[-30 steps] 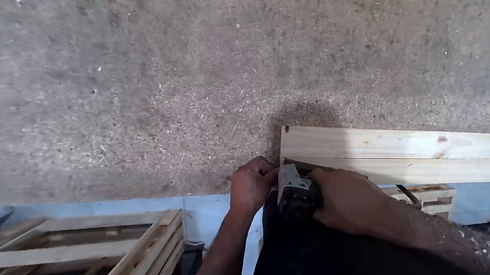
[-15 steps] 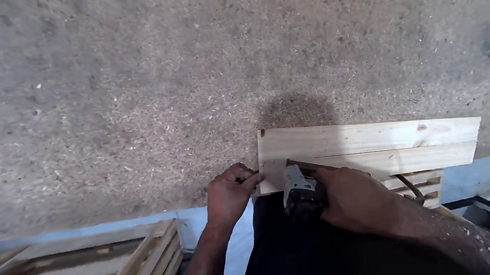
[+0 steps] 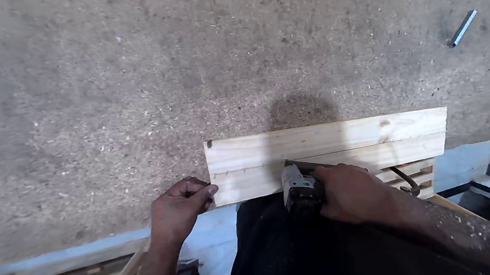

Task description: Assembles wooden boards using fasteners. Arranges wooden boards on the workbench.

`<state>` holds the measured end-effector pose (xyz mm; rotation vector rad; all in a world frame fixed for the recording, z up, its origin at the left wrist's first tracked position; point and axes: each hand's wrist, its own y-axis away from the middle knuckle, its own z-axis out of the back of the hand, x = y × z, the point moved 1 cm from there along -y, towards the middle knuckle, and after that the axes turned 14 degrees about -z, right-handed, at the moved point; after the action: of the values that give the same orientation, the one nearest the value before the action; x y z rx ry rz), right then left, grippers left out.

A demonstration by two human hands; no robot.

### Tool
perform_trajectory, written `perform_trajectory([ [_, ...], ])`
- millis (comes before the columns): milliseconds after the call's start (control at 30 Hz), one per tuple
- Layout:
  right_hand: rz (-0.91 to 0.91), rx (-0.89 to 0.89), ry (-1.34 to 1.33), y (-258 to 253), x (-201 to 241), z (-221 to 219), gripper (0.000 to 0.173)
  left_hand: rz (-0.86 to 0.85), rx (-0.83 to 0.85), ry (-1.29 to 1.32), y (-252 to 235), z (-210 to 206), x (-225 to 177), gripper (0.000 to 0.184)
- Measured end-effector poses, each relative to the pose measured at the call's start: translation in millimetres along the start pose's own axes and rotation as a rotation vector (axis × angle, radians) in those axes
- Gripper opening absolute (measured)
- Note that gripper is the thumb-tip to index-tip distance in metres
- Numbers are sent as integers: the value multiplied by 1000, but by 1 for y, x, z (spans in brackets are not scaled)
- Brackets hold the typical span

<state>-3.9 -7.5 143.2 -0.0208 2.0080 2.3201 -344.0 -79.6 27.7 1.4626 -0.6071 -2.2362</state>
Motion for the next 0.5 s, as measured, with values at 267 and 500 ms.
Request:
perform_trajectory([
  [267, 32, -2, -22, -3, -58, -4, 49, -261, -146, -628, 7, -53, -73, 38],
  [500, 27, -22, -16, -8, -101, -9, 52, -697, -159, -816, -35, -187, -89, 47],
])
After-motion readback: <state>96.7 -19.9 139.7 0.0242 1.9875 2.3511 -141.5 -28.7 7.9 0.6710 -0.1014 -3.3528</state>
